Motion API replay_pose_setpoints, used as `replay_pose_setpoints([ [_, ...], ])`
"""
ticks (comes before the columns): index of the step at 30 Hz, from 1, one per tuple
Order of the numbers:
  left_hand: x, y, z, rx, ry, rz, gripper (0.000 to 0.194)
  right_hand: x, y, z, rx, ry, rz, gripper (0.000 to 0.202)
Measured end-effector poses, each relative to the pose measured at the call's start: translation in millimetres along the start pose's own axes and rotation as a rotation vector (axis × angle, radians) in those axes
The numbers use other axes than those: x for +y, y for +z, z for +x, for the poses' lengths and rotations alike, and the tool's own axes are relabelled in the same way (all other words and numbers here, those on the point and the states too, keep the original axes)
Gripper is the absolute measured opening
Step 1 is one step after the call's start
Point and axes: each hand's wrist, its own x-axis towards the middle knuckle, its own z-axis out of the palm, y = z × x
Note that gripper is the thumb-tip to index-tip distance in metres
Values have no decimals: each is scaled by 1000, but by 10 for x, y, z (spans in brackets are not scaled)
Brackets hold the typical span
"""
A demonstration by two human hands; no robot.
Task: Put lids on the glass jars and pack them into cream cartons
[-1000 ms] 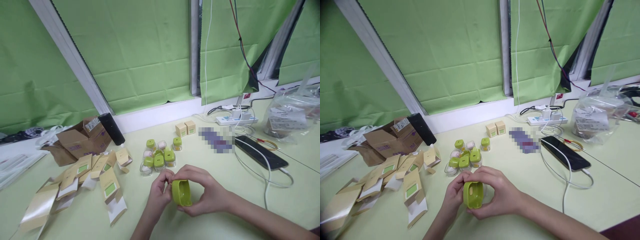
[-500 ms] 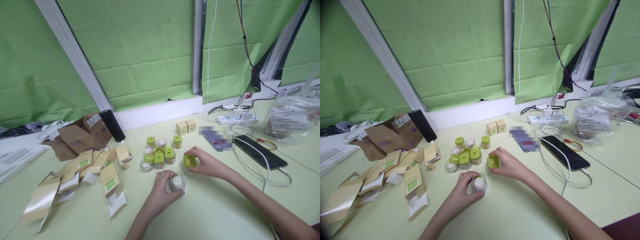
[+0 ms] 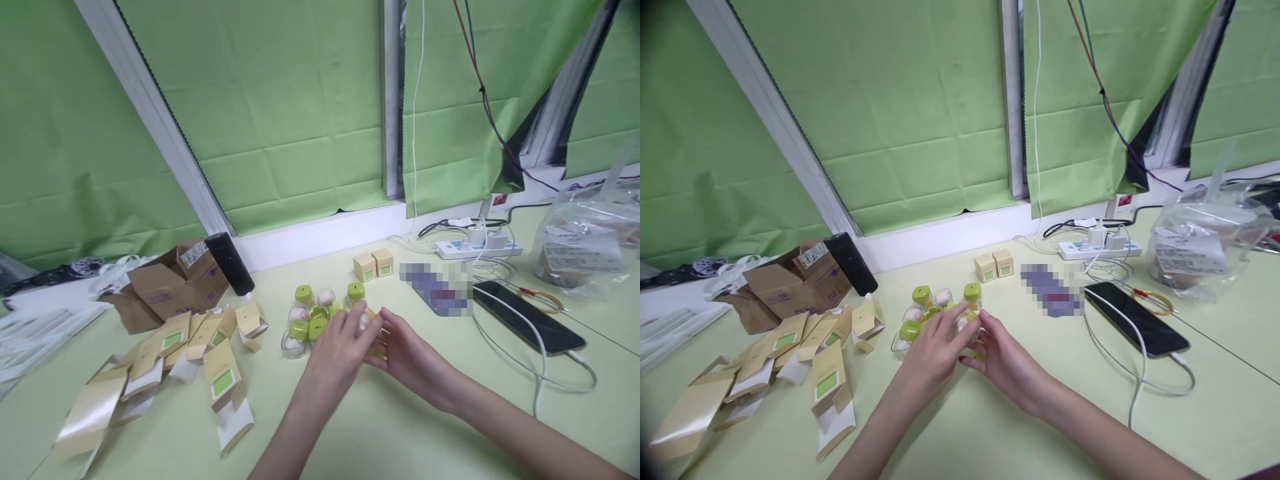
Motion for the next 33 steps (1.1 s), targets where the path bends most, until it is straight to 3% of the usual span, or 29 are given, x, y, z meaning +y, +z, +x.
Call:
replay_pose_setpoints([
  [3,17,-51,54,-24,58,108,63,30,-3,-3,-10,53,189,36],
  [7,-54,-85,-70,74,-148,8,52,28,-53,-1,40,146,112,35],
  [10,-63,-43,-257,67,-407,-267,40,-66,-133,3,64,-10,-402,36],
  [13,-25,69,-465,-110,-589,-483,38,-179,-289,44,100,-197,-1160,60],
  [15,-13,145,-577,-206,-637,-572,37,-215,-405,87,93,-163,-1489,70],
  [17,-26,192,-642,-259,-665,-639,45,-219,-481,125,40,-78,-1616,62],
  [20,-54,188,-628,-224,-705,-708,71,-206,-449,135,37,-116,-1568,48],
  [24,7,110,-445,-32,-786,-858,65,-172,-211,71,30,-387,-1262,48],
  [29,186,60,-196,-23,-880,-1581,78,-96,-45,15,96,-509,-1089,39],
  [33,243,58,-111,156,-825,-1853,76,-46,-62,5,99,-494,-1092,41],
])
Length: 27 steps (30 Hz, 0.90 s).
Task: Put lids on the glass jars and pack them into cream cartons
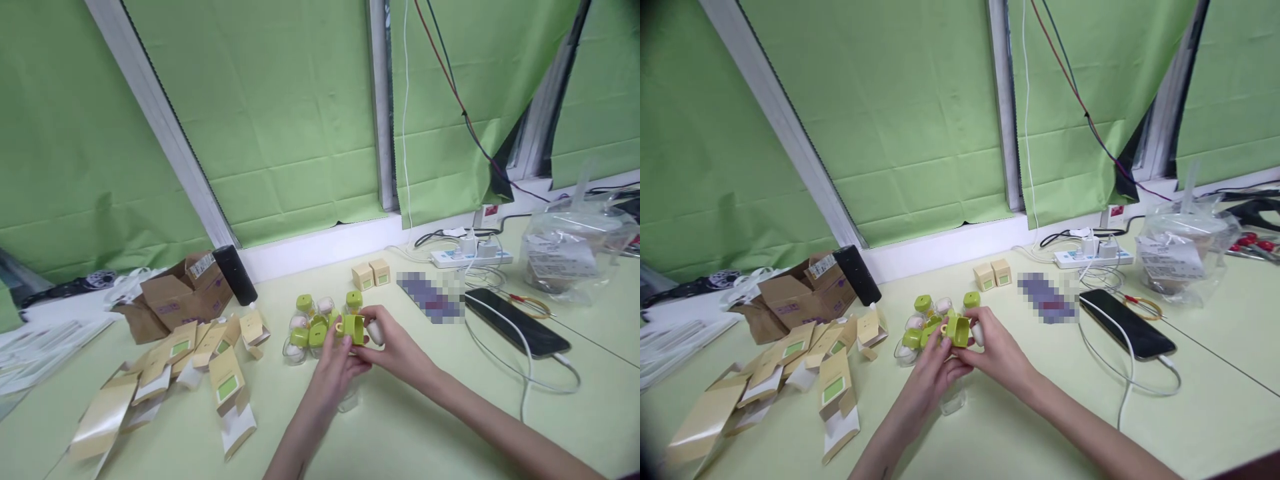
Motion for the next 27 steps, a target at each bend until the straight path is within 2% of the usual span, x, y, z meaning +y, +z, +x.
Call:
replay_pose_setpoints([
  [4,11,-71,50,52,62,-59,75,42,22,-45,-73,-3,104,62],
  [7,3,-176,86,62,50,-82,64,48,2,-36,-14,36,215,44],
  [10,-13,-252,96,37,-31,-136,54,-10,-55,8,-3,89,308,26],
  [14,-41,-280,90,-15,-96,-236,39,-121,-133,36,-52,231,491,42],
  [16,-76,-271,88,-5,-103,-249,36,-140,-153,20,-93,233,498,51],
  [18,-126,-246,80,43,-111,-214,39,-130,-153,-9,-81,129,370,52],
  [20,-171,-208,57,77,-116,-133,44,-109,-133,-41,-70,-36,183,48],
  [23,-191,-155,7,53,-102,-8,50,-88,-72,-76,-129,-274,-47,41],
  [27,-144,-161,-26,55,-110,71,50,-88,17,-97,-139,-424,-227,48],
])
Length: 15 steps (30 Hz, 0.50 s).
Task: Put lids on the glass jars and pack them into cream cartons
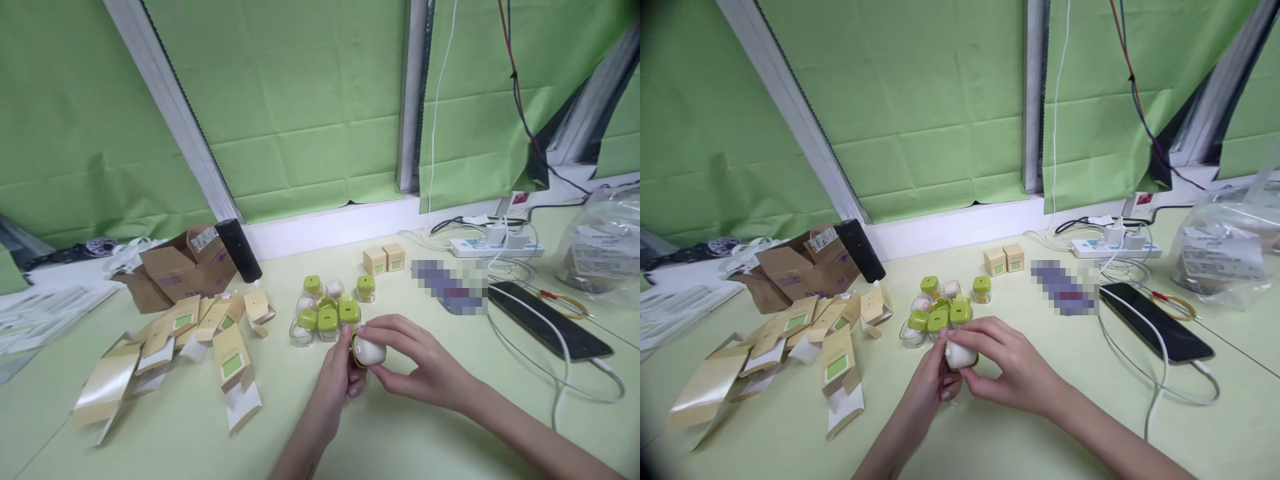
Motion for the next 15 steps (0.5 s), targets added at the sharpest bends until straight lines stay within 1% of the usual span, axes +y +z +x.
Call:
replay_pose_setpoints([
  [2,21,-21,-5,9,-8,23,49,-10,31,-1,21,-18,-51,51],
  [4,30,-29,-17,-31,-4,33,50,-17,52,-5,37,-23,-78,53],
  [7,22,-12,-48,-208,-14,-56,52,-18,67,-13,23,21,-71,54],
  [9,3,4,-61,-287,-29,-167,49,-13,71,-18,3,48,-48,54],
  [10,-9,9,-64,-295,-32,-211,46,-8,73,-22,-3,54,-41,53],
  [12,-34,14,-63,-274,-28,-266,42,3,81,-33,1,48,-49,50],
  [15,-67,18,-62,-242,22,-278,35,9,116,-61,35,29,-116,47],
])
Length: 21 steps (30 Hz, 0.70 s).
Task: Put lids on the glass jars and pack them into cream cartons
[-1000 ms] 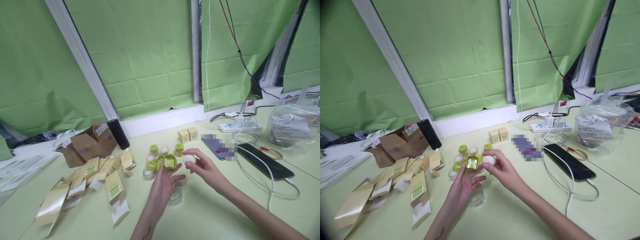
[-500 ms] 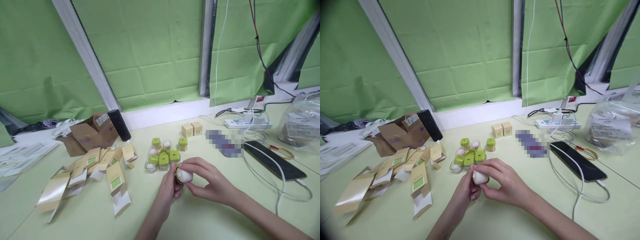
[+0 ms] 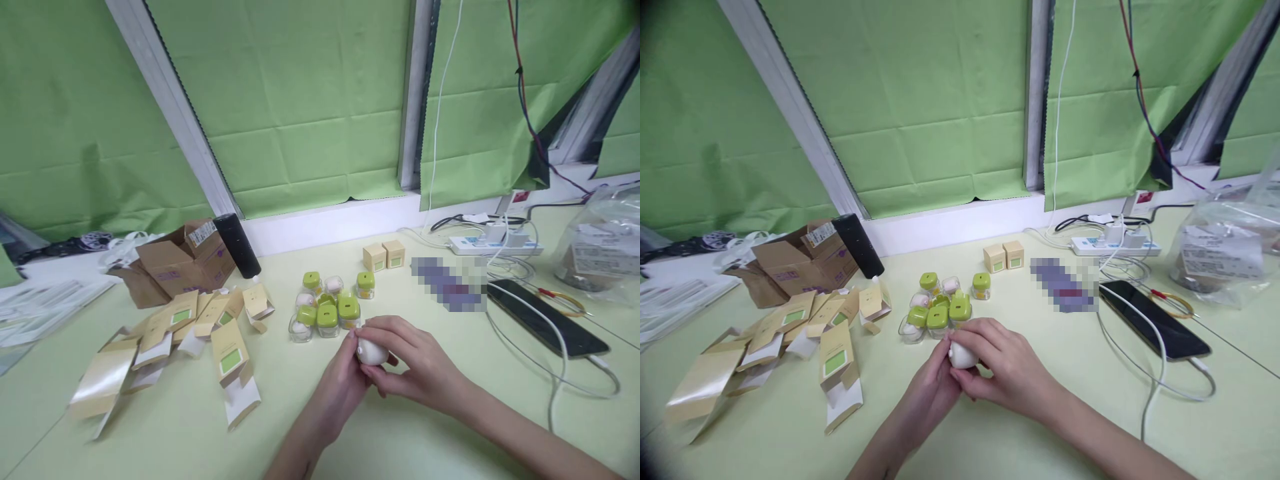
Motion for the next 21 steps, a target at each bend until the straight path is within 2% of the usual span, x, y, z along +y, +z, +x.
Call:
replay_pose_setpoints([
  [4,-44,-4,-12,46,78,69,24,-40,65,-31,99,-8,-87,53],
  [7,-69,-6,-17,56,122,153,20,-85,83,-26,127,-11,-82,57],
  [10,-72,1,-12,71,112,196,21,-116,65,-12,112,-8,-52,60],
  [15,-34,24,-25,73,88,130,18,-151,20,-8,96,2,30,65],
  [21,16,9,-41,50,83,217,25,-152,-24,-4,-21,107,221,64],
])
